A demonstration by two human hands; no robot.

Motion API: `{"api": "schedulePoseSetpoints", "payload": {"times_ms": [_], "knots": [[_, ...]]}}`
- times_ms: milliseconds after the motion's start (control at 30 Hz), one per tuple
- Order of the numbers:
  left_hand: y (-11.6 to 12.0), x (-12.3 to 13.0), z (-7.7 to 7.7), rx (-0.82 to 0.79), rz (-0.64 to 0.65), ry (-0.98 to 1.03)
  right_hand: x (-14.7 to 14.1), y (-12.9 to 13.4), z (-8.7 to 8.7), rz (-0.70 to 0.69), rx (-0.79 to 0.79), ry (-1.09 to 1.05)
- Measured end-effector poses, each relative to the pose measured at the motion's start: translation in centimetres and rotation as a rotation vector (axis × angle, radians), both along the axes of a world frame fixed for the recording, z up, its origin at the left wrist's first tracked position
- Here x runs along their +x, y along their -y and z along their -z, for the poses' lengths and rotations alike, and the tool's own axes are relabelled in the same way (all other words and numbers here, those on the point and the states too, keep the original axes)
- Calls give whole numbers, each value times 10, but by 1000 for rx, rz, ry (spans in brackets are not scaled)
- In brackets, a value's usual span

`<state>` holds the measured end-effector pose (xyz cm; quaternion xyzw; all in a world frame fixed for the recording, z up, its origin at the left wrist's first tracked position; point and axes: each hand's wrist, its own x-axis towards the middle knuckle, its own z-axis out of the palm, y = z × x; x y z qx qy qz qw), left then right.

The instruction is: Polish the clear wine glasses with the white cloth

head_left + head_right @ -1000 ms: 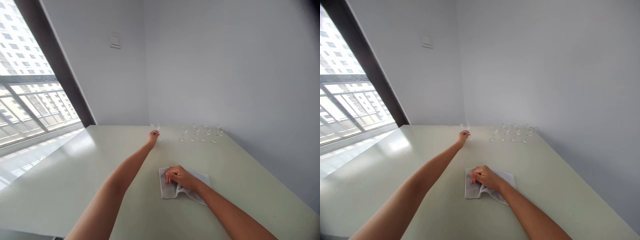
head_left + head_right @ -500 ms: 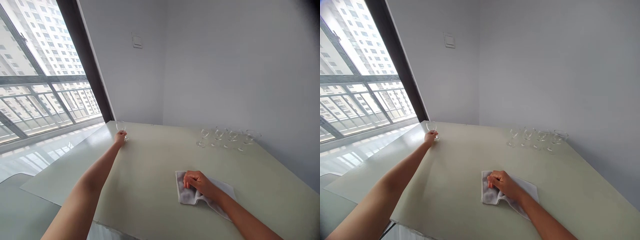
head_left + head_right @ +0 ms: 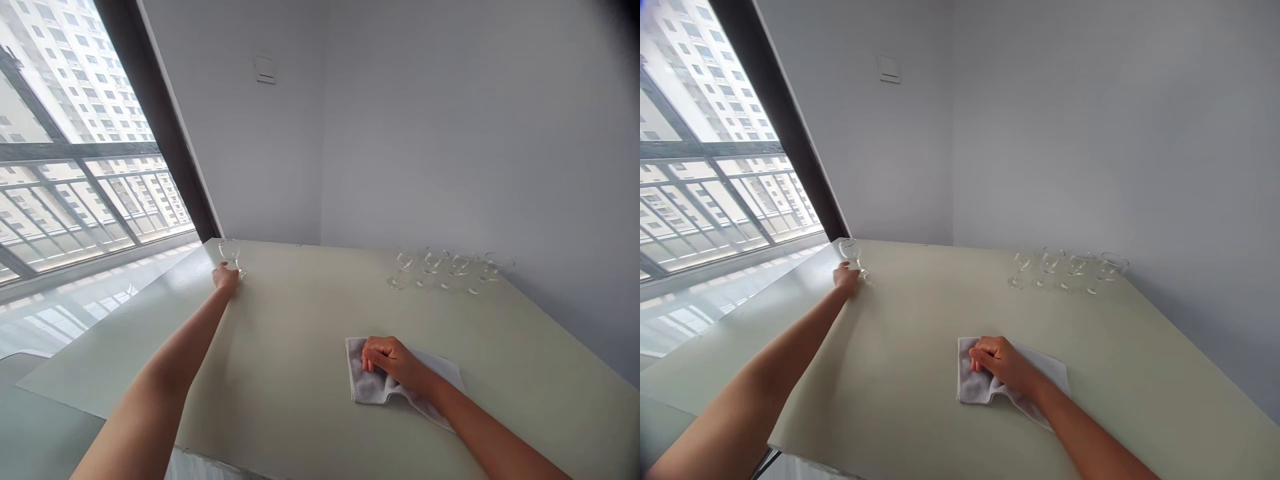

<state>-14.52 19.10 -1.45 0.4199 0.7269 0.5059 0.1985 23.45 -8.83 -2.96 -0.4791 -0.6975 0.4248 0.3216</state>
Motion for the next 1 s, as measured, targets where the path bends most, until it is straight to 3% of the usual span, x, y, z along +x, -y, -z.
{"api": "schedulePoseSetpoints", "payload": {"times_ms": [100,200,333,433,567,667,767,833,900,1000], "knots": [[22,21,-5,50,-55,-9,0,-1,-1,1,12,0],[38,70,-4,61,156,18,0,-3,0,-2,22,1],[56,178,3,-64,664,102,1,-4,-3,-3,33,-3],[73,268,9,-169,952,168,1,-2,-7,10,21,-2],[92,365,12,-211,1113,252,1,0,-13,16,3,1],[98,410,14,-220,1150,300,1,0,-16,18,-21,-7],[99,430,16,-232,1145,318,2,0,-17,20,-34,-22],[98,427,17,-224,1116,315,2,0,-16,17,-31,-35],[96,411,17,-198,1072,311,2,0,-15,20,-19,-36],[91,360,18,-149,996,312,1,0,-12,29,13,-20]]}}
